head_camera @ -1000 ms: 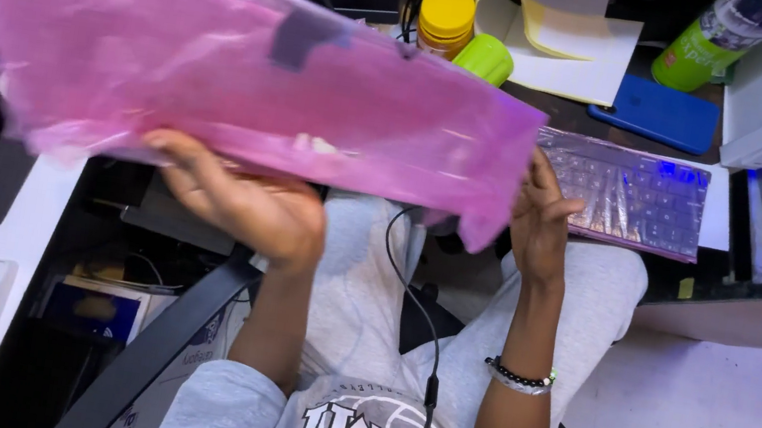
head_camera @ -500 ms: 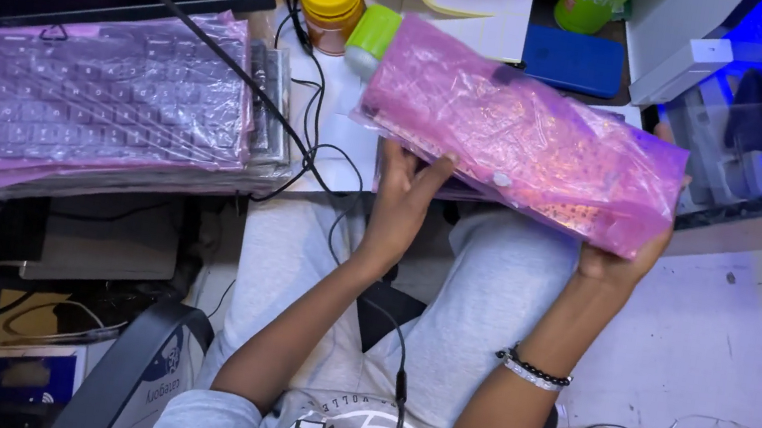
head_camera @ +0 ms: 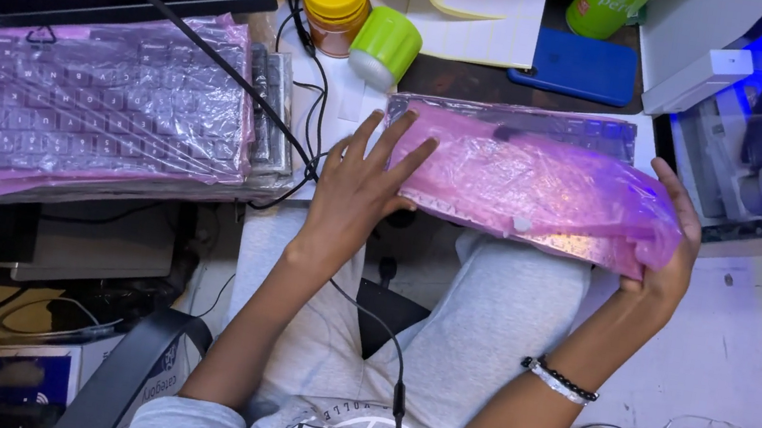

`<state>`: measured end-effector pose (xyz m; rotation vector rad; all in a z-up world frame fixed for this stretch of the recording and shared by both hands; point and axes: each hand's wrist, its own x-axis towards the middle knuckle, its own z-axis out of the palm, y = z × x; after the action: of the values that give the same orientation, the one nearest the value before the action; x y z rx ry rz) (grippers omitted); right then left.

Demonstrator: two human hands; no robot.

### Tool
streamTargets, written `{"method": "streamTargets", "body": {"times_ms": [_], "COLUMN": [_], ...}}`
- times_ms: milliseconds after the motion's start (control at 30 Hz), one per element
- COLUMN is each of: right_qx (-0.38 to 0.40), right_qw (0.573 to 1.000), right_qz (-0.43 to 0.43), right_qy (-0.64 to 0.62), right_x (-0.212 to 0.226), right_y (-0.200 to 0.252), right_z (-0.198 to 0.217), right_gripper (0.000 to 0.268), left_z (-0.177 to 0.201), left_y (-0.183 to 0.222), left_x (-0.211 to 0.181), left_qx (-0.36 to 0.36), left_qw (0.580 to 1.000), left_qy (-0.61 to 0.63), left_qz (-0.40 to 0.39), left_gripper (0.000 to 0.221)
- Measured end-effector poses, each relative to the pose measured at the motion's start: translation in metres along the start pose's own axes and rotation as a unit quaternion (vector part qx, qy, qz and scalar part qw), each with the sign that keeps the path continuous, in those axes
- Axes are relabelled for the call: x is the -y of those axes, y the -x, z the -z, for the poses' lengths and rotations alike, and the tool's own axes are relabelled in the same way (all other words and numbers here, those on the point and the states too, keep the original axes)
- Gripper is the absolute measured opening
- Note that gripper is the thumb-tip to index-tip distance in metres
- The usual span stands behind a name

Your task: The person places a keyboard component into a pink anti-static bag, smooths the bag over the item, and applies adhesive labels to the outside of the packaging.

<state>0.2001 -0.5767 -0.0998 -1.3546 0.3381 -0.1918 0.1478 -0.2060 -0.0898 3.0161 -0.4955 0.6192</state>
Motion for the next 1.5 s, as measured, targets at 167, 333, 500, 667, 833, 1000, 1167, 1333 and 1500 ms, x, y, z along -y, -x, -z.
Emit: {"method": "streamTargets", "body": {"times_ms": [167,333,500,667,833,1000,1167,1333,1500], "right_qx": [0.116,0.245,0.187,0.171,0.159,0.128,0.14,0.091,0.067], "right_qw": [0.992,0.955,0.964,0.964,0.936,0.87,0.787,0.809,0.81], "right_qz": [0.02,0.073,0.02,0.083,0.19,0.257,0.164,0.204,0.286], "right_qy": [0.045,0.149,0.19,0.186,0.248,0.4,0.578,0.543,0.508], "right_x": [0.005,0.013,0.0,0.006,0.011,0.027,0.035,0.02,0.011], "right_y": [-0.039,-0.082,-0.092,-0.069,-0.059,-0.037,-0.016,-0.034,-0.044], "right_z": [0.017,0.008,-0.002,-0.012,-0.02,-0.035,-0.037,-0.031,-0.016], "right_gripper": [0.056,0.067,0.049,0.049,0.043,0.039,0.07,0.045,0.034], "left_z": [0.012,0.046,0.038,0.001,0.015,-0.017,-0.067,-0.062,-0.004], "left_y": [-0.012,-0.027,-0.072,-0.12,-0.138,-0.146,-0.156,-0.146,-0.093], "left_x": [0.005,0.002,0.021,0.029,0.005,-0.065,-0.078,-0.039,0.007], "left_qx": [0.034,0.017,-0.053,-0.135,-0.111,0.125,0.298,0.194,-0.012], "left_qw": [0.989,0.979,0.981,0.981,0.989,0.925,0.918,0.937,0.949], "left_qy": [0.138,0.2,0.183,-0.019,-0.01,0.324,0.148,0.188,0.311], "left_qz": [-0.042,-0.026,0.041,0.14,0.094,-0.155,-0.217,-0.222,0.06], "left_gripper": [0.037,0.016,0.013,0.068,0.082,0.061,0.113,0.086,0.029]}}
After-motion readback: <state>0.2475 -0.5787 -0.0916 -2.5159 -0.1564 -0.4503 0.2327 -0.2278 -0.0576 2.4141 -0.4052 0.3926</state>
